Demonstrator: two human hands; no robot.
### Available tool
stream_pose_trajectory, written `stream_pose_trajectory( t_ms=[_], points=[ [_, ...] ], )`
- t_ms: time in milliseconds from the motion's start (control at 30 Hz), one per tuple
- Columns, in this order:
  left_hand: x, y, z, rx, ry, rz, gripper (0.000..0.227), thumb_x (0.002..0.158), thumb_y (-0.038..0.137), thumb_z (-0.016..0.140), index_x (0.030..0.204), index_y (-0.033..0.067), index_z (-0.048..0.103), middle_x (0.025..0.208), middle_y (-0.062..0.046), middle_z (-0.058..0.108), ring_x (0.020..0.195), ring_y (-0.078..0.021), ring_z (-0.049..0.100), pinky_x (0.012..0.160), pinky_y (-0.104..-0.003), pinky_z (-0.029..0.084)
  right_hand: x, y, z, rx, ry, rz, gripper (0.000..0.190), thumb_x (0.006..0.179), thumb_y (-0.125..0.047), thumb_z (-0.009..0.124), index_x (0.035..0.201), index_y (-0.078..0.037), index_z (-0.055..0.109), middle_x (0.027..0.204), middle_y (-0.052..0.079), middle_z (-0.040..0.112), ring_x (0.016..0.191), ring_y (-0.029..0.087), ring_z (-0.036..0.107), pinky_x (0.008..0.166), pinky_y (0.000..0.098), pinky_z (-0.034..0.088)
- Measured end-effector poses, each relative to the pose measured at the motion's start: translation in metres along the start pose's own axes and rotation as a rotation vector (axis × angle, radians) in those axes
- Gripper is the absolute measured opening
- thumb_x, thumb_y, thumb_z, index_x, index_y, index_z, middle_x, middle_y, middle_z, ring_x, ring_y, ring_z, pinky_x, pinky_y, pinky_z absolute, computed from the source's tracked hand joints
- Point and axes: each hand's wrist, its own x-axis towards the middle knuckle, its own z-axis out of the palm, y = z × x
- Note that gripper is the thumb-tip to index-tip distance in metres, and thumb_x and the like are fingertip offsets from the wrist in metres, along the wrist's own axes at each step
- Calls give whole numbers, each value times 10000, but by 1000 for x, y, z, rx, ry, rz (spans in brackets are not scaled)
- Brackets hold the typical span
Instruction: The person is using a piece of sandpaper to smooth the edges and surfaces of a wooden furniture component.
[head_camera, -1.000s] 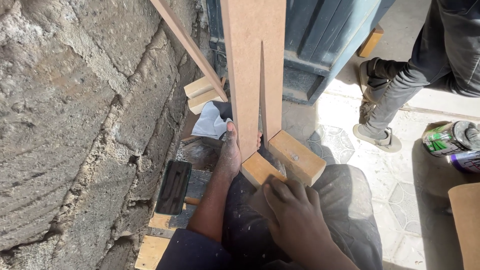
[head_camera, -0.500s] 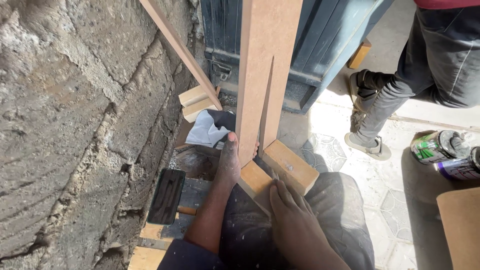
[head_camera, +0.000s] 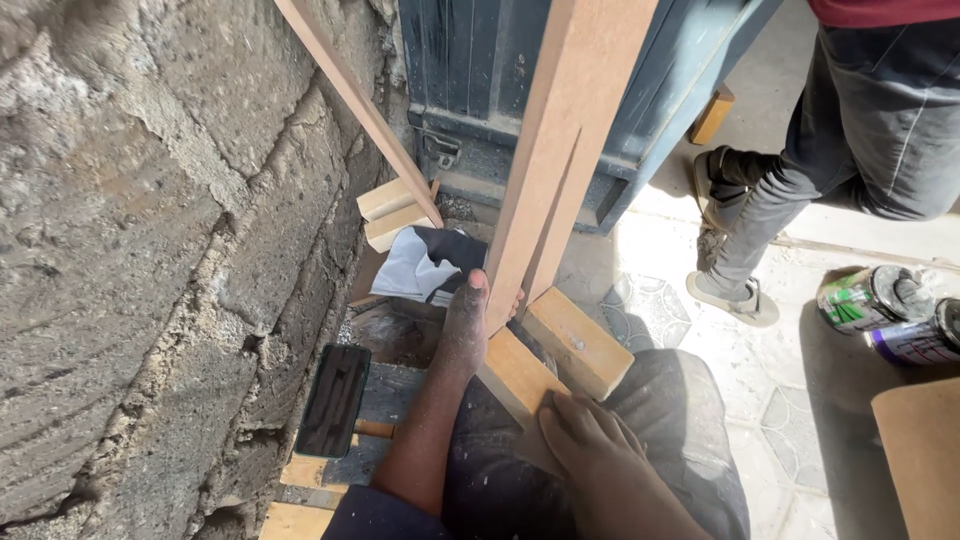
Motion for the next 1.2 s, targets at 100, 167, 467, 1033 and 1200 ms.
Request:
stream_pose_trajectory(
  t_ms=[100,167,467,1033,1200],
  points=[
    [5,8,0,102,-62,15,950,784,907,318,902,58,727,813,-50,687,748,-161,621,735,-309,477,-4,10,27,-49,128,-29,727,769,27,512,1481,-101,447,1595,102,372,1504,368,264,1182,533,234],
    [6,2,-1,39,-97,-18,952,750,917,378,963,52,711,848,-45,670,769,-150,597,751,-300,465,14,-9,15,45,71,40,780,776,56,496,1530,-100,368,1631,79,327,1534,311,227,1178,500,243],
    [3,-1,-10,-56,-42,-110,962,800,837,394,1107,-13,723,949,-66,690,886,-160,618,868,-314,507,87,-17,12,-5,181,-75,729,654,85,585,1373,-9,509,1483,140,413,1380,405,346,1101,573,378],
    [5,-6,-17,-261,-162,1,1001,724,940,380,988,30,701,806,-102,699,703,-204,637,718,-344,498,21,-23,13,-131,275,-75,766,769,-257,733,1462,-63,470,1517,66,478,1397,285,409,1022,524,453],
    [-6,26,0,-67,-242,33,915,824,889,305,1011,57,638,771,-46,624,771,-160,588,806,-306,457,23,-13,24,-140,222,-87,816,688,-216,771,1425,-46,463,1491,90,448,1408,317,379,1053,518,429]
  ],
)
